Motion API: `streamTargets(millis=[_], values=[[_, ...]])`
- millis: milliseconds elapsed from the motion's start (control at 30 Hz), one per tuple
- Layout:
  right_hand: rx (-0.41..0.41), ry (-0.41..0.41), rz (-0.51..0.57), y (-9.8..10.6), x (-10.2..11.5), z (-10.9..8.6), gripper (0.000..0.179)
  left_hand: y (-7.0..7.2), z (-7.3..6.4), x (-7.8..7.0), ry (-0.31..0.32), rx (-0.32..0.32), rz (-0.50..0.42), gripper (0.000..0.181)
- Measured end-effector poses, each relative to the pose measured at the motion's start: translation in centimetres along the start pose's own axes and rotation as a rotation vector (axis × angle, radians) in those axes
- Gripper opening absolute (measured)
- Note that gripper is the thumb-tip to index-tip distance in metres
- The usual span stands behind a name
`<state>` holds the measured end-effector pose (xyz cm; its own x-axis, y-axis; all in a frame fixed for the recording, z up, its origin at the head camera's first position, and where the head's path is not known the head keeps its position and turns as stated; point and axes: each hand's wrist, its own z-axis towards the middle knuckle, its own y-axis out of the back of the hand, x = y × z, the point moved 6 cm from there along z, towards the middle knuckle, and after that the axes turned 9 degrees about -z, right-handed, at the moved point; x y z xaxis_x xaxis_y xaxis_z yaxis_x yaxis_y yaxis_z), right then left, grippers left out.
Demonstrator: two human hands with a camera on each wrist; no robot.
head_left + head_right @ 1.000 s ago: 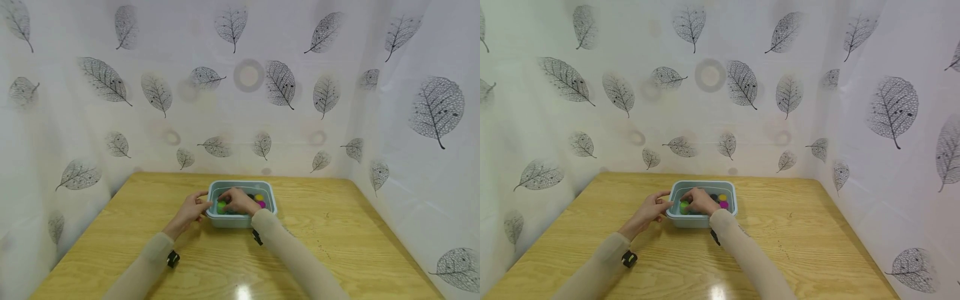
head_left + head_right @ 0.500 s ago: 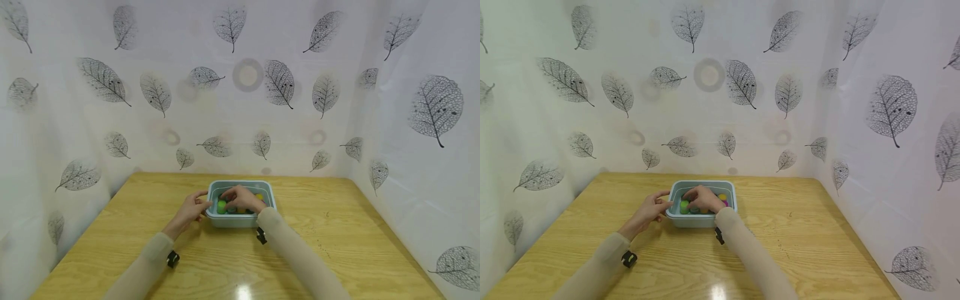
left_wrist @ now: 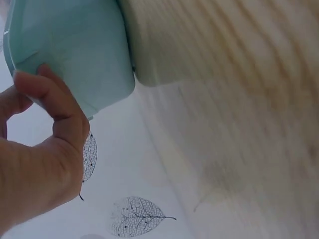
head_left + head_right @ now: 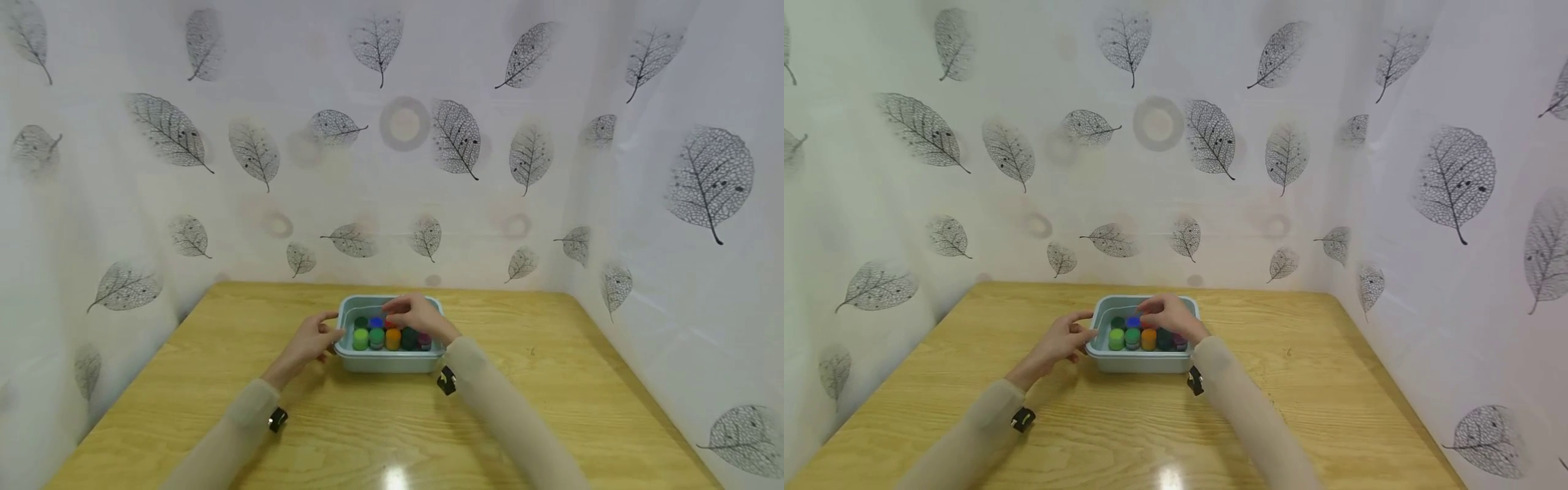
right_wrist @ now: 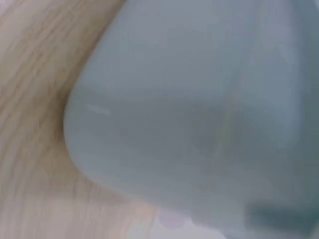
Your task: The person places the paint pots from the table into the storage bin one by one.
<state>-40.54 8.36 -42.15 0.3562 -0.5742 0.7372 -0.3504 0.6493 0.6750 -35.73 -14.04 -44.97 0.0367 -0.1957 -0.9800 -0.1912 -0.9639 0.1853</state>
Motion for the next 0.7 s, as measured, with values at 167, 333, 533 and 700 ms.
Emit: streamTargets(millis=[167, 333, 533, 700], values=[[-0.029, -0.058, 0.107, 1.5, -0.7, -1.0, 0.035, 0.6, 0.1, -0.2, 0.012, 0.077, 0.043, 0.055], [-0.055, -0.058, 0.171, 2.8, -1.3, -2.4, 0.036, 0.8, 0.3, -0.5, -0.011, 0.149, 0.082, 0.058], [-0.117, -0.022, 0.203, 3.8, -2.2, -3.9, 0.039, 0.9, 0.4, -1.2, -0.076, 0.118, 0.236, 0.058], [-0.175, -0.021, 0.164, 4.8, -3.1, -5.4, 0.038, 0.9, 0.2, -1.9, -0.175, 0.060, 0.462, 0.056]])
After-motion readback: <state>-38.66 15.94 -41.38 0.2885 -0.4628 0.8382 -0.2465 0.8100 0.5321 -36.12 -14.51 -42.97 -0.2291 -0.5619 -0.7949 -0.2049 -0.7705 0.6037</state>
